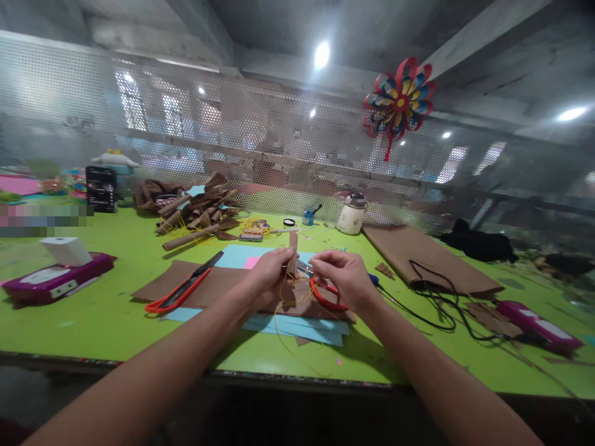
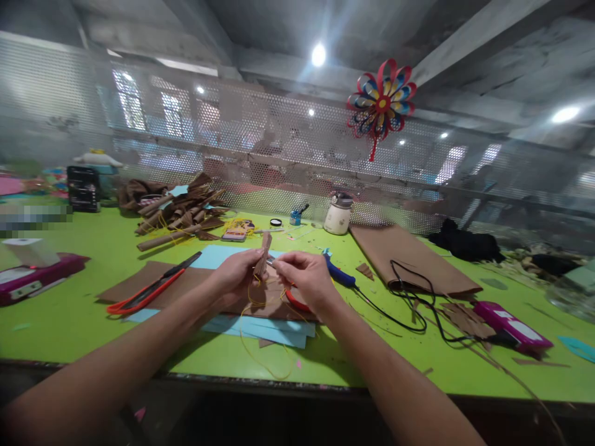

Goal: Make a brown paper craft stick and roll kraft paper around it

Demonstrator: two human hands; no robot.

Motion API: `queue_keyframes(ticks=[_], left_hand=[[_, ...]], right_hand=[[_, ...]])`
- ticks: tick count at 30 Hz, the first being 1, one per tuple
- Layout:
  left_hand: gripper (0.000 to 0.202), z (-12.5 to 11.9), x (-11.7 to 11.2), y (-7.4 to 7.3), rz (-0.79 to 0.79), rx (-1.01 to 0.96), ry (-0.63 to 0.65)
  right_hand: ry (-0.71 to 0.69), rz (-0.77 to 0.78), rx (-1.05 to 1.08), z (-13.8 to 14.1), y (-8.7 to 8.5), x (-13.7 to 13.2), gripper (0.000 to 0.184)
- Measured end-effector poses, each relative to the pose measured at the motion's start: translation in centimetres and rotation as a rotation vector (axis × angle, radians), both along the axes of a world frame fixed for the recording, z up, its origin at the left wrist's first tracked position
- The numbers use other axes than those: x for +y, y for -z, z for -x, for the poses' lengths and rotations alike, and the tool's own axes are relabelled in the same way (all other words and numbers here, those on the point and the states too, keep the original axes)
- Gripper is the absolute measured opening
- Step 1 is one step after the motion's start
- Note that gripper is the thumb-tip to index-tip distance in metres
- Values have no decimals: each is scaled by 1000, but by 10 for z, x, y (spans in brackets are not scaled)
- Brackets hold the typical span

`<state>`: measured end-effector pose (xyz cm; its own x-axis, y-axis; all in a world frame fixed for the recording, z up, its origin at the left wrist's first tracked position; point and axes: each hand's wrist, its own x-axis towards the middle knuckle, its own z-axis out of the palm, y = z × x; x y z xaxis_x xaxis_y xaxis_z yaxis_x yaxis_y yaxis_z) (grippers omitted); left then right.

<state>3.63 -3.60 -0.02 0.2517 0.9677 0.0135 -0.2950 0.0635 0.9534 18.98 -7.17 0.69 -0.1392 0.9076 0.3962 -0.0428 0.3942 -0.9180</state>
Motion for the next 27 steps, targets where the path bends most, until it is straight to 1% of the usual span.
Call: queue_keyframes(ticks=[2,5,8,10,12,14,17,19,21,24,27], left_hand=[[15,1,0,-1,15,-40,25],[15,1,0,-2,12,-121,67],[13,0,-2,-5,43,-173,98],[14,-1,-3,-6,57,-197,111],[16,-1,-4,-7,61,-221,144],[19,-1,-5,-7,65,-237,205],[22,-1,-6,-5,45,-223,297],[21,-1,-8,-4,11,-197,317],[19,-2,-9,-4,-27,-175,321],[19,-2,-10,-5,-70,-159,327],[19,-2,-9,-5,-84,-161,315]], right_hand=[[-11,33,129,-8,-7,3,16],[50,-12,258,-23,-17,9,16],[138,-85,334,-38,-25,16,18],[168,-103,353,-45,-26,21,19],[177,-96,344,-49,-25,25,20],[164,-77,289,-47,-21,27,21],[130,-82,121,-36,-13,25,22],[113,-100,12,-26,-9,21,22],[101,-109,-47,-18,-7,18,20],[107,-114,-43,-12,-6,15,18],[114,-100,13,-14,-7,16,21]])
